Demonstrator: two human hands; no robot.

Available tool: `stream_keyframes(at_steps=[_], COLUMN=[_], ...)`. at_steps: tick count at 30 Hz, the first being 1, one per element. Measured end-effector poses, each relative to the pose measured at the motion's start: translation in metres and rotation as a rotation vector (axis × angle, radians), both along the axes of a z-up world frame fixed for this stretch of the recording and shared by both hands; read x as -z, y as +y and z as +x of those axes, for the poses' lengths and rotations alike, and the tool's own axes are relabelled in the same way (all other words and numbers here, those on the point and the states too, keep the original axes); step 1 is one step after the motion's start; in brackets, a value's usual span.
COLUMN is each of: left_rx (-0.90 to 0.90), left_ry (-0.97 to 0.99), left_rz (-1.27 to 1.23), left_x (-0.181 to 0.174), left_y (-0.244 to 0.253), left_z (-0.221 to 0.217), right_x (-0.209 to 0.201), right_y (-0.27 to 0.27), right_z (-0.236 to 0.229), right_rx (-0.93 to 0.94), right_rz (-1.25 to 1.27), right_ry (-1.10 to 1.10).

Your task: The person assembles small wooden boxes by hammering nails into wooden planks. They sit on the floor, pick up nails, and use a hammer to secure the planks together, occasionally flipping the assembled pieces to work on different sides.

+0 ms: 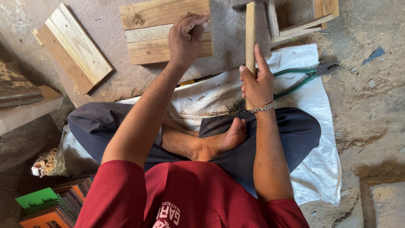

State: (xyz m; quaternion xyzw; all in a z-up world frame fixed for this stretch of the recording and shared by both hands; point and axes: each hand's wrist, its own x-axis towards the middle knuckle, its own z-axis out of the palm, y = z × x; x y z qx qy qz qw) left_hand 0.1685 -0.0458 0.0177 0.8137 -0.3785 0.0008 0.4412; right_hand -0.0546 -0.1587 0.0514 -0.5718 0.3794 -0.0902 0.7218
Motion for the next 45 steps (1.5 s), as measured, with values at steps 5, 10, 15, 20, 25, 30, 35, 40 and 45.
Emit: stream_keyframes(at_steps=[5,10,15,20,25,30,35,40,45], left_rx=[0.042,0.013,0.006,-0.011,-0.027,-0.036,-0.041,-0.009,-0.074], left_ry=[-0.027,-0.053,0.169,0.219,0.202,0.203,0.233,0.257,0.241], left_rz=[-0.006,0.045,0.05,0.026,0.05,0.046,0.03,-0.043,-0.189], left_x=[0.006,0.007,0.001,-0.003,0.0,0.004,0.002,0.0,0.0], left_y=[0.0,0.001,0.004,0.003,0.003,0.004,0.0,0.007,0.009], left_z=[0.001,0.0,0.0,-0.001,-0.001,0.0,0.004,0.0,0.0], right_x=[0.007,-0.01,-0.054,-0.074,-0.089,-0.102,-0.072,-0.085,-0.143], right_y=[0.002,0.014,0.032,0.046,0.044,0.051,0.059,0.044,-0.003], right_z=[-0.001,-0.003,-0.02,-0.018,-0.015,-0.022,-0.01,-0.017,-0.032], right_rx=[0.015,-0.103,-0.165,-0.214,-0.309,-0.114,-0.324,-0.244,0.288], right_rz=[-0.017,-0.758,-0.966,-1.09,-1.034,-1.202,-1.064,-1.091,-1.84], right_ry=[0.021,-0.066,-0.134,-0.055,0.187,-0.179,0.276,-0.039,-0.389])
